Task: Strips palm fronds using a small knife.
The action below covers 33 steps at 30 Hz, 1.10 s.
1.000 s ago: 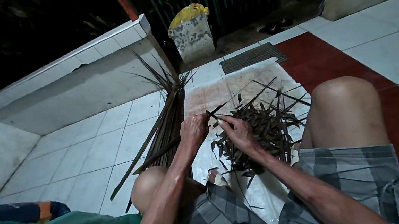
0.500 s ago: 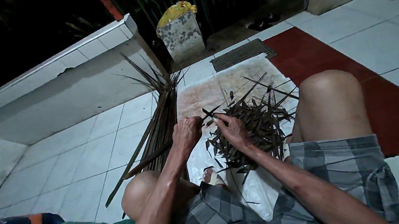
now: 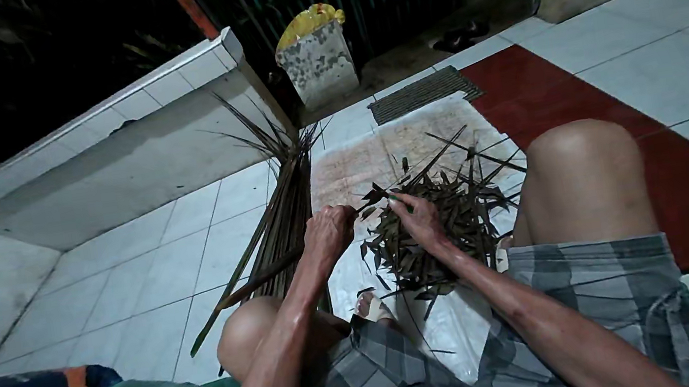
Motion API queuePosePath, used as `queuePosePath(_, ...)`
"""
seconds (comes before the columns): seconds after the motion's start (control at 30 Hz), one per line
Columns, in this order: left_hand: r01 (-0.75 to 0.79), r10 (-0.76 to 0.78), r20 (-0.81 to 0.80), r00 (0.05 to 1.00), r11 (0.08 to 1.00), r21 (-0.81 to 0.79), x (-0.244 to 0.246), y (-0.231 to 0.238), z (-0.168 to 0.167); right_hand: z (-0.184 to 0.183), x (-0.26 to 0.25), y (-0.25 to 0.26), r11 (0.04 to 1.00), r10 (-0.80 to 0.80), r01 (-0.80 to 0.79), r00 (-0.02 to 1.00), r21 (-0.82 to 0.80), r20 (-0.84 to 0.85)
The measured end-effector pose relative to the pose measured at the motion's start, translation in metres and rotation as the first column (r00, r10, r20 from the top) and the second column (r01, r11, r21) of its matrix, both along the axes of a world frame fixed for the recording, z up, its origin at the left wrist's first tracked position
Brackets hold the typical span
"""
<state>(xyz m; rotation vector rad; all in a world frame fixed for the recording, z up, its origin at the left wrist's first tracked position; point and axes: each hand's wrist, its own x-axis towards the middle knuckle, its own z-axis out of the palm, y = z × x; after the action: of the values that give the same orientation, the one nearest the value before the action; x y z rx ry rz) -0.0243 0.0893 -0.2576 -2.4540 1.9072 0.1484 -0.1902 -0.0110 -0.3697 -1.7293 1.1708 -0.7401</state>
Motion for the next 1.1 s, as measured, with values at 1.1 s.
queuePosePath(1.1,-0.023,0.014,-0.141,0.990,0.998,-0.060,0.022,0.003,0.007,-0.003,-0.016,-0.016,0.999,0.005,0.006,0.980,-0.051,0.200)
